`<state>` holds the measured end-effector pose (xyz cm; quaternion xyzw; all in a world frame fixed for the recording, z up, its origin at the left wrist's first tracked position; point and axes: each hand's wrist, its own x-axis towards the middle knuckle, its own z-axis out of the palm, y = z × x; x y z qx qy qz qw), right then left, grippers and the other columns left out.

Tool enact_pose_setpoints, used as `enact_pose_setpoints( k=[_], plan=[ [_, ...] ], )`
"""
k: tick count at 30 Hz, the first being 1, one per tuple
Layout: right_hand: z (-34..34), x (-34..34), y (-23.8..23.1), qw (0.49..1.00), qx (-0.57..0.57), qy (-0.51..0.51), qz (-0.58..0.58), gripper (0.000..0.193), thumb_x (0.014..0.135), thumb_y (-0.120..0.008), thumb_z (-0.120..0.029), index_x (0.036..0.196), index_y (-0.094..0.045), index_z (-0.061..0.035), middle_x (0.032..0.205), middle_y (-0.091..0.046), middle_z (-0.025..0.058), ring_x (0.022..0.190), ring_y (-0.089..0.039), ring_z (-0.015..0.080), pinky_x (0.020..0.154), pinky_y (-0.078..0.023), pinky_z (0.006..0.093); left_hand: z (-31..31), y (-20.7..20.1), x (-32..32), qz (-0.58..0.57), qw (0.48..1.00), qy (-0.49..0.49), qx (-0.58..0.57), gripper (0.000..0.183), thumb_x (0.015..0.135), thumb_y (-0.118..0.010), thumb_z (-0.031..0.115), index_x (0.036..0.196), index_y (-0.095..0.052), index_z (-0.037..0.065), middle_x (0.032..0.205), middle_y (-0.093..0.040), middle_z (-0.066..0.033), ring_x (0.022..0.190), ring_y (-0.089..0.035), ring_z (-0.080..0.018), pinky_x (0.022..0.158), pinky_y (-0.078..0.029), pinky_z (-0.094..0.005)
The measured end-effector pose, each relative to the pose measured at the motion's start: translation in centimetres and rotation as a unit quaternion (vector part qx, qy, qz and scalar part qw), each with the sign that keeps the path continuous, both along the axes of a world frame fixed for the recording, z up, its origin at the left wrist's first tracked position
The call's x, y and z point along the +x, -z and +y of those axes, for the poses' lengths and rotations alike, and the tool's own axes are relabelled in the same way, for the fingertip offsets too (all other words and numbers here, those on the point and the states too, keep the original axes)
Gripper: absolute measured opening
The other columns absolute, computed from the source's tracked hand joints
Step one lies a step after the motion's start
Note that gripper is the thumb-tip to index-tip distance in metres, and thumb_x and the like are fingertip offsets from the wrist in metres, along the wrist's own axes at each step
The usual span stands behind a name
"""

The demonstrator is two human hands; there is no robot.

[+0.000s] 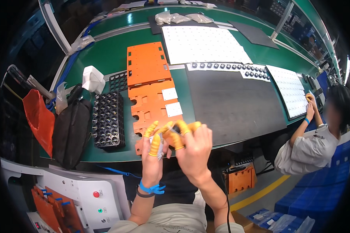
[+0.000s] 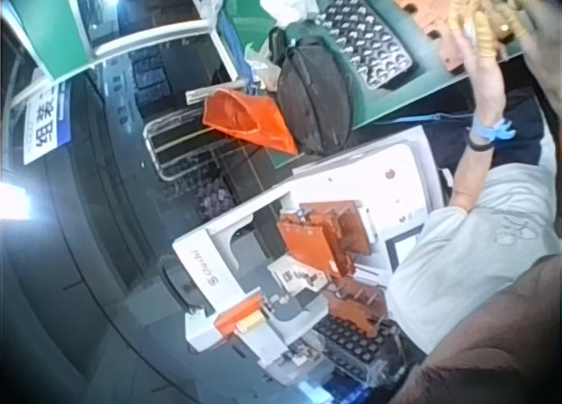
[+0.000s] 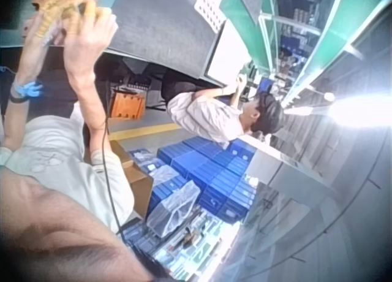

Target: The person places small white rectangular components into slots on an orange tray, then picks up the tray and places it into a white machine labeled 'Oushi'. The person then interacts with the machine's touchscreen interface.

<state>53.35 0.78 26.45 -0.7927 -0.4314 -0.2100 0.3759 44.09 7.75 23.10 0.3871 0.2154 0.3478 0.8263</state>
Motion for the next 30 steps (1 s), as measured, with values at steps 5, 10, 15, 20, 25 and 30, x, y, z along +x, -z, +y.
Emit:
enact_pose_setpoints(
  k=[5,10,15,20,25,30],
  plan=[
    [-0.8,3.5,1.7,0.984,-0.026,0.076,0.156,0.021,0.086,-0.074,-0.017,0.095,-0.072,0.0016,0.083,-0.06,0.0152,0.077,-0.058,0.0338,0.069,-0.044,0.0425,1.3,1.7,-1.4,-0.032,0.999,0.008,-0.033,0.049,0.11,-0.032,0.038,0.146,-0.042,0.007,0.094,-0.058,-0.0074,0.067,-0.046,-0.0093,0.056,-0.041,-0.0258],
    [-0.4,3.9,2.1,0.95,-0.09,0.098,0.281,0.026,0.09,-0.07,-0.019,0.086,-0.07,0.0061,0.08,-0.063,0.02,0.071,-0.062,0.0398,0.063,-0.046,0.0449,1.7,1.5,-1.2,-0.045,0.997,0.008,-0.069,0.05,0.111,-0.027,0.038,0.144,-0.045,0.006,0.084,-0.053,-0.0056,0.067,-0.046,-0.0108,0.056,-0.041,-0.0263],
    [0.3,4.4,3.9,0.934,-0.129,0.05,0.329,0.035,0.093,-0.067,-0.023,0.079,-0.066,0.0092,0.065,-0.059,0.0245,0.059,-0.055,0.0401,0.061,-0.044,0.0454,1.8,1.2,-1.3,-0.046,0.996,0.017,-0.078,0.05,0.111,-0.025,0.037,0.143,-0.047,0.005,0.078,-0.05,-0.005,0.067,-0.046,-0.0111,0.056,-0.042,-0.0266],
    [0.1,7.1,3.8,0.886,-0.198,-0.05,0.416,0.044,0.095,-0.067,-0.025,0.072,-0.061,0.0113,0.053,-0.045,0.0183,0.053,-0.035,0.0222,0.052,-0.04,0.0409,2.1,1.2,-1.5,-0.049,0.995,0.024,-0.087,0.049,0.11,-0.03,0.037,0.143,-0.047,0.005,0.082,-0.052,-0.0054,0.066,-0.047,-0.0108,0.056,-0.042,-0.0265],
    [0.4,8.5,2.6,0.841,-0.258,-0.088,0.468,0.041,0.098,-0.066,-0.026,0.076,-0.069,0.0093,0.055,-0.049,0.0008,0.048,-0.046,0.0075,0.044,-0.038,0.0297,2.1,1.7,-1.7,-0.079,0.991,0.052,-0.096,0.043,0.109,-0.033,0.034,0.135,-0.051,0.004,0.081,-0.05,-0.0046,0.068,-0.046,-0.0114,0.059,-0.042,-0.0273],
    [0.3,7.6,3.1,0.857,-0.223,-0.068,0.46,0.043,0.097,-0.066,-0.026,0.076,-0.065,0.012,0.054,-0.046,0.0024,0.052,-0.042,0.0072,0.046,-0.037,0.0314,2.0,2.1,-1.9,-0.086,0.987,0.055,-0.123,0.035,0.105,-0.044,0.033,0.122,-0.056,0.005,0.085,-0.055,-0.0066,0.068,-0.045,-0.0124,0.058,-0.04,-0.0282]
  ],
)
